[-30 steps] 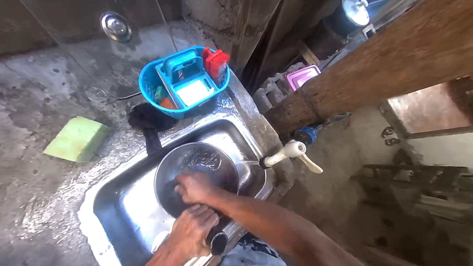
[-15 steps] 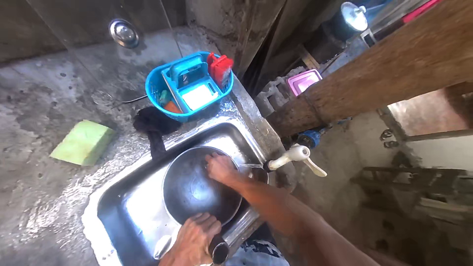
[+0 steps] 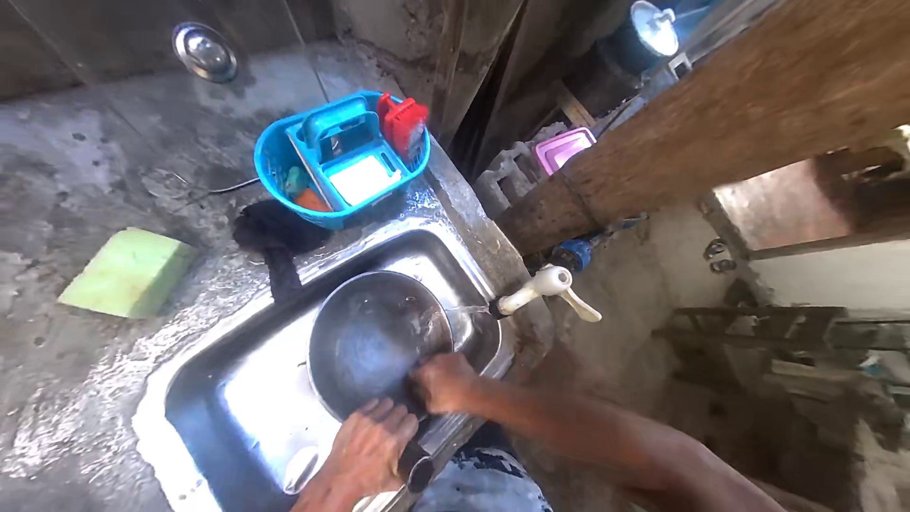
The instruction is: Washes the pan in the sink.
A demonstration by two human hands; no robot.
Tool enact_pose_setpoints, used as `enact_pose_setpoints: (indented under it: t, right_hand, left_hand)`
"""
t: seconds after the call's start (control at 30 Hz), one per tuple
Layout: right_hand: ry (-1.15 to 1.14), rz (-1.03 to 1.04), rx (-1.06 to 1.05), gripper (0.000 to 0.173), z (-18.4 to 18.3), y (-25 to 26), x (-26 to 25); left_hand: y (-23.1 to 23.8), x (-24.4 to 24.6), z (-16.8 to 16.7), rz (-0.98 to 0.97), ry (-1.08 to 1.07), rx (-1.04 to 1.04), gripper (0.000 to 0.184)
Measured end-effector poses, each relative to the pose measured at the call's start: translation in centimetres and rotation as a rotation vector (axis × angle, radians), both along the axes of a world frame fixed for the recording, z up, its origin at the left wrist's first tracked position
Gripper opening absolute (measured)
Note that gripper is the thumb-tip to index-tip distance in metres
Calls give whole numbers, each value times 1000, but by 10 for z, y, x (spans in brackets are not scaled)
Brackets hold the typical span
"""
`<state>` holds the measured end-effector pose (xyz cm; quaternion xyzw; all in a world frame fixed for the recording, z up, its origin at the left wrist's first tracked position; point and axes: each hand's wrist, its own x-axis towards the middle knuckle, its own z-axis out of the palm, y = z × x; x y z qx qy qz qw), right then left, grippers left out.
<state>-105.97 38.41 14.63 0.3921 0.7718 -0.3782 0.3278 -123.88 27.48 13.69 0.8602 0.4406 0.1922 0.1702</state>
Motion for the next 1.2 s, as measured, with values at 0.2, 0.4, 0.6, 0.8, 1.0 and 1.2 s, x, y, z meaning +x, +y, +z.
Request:
enact_pose_setpoints:
  t: [0.2, 0.4, 0.6, 0.8, 1.0, 1.2]
  right_hand:
    - [-121, 26, 163, 39, 7, 71, 24]
    - [-87, -16, 153, 38, -9, 41, 41]
    - [63, -27, 436, 38, -42, 116, -29]
    - [18, -56, 418, 39, -28, 98, -13]
    - [186, -326, 391, 38, -51, 119, -91]
    - [39, -424, 336, 40, -25, 120, -44]
  left_hand:
    - [3, 6, 7, 38, 10, 1, 47]
    - [3, 3, 8, -12, 35, 47, 46]
    - [29, -20, 10, 65, -274, -42, 42]
    - [41, -32, 20, 160, -339, -94, 37]
    - [31, -44, 5, 78, -524, -200, 27]
    - [2, -24, -8, 34, -234, -70, 33]
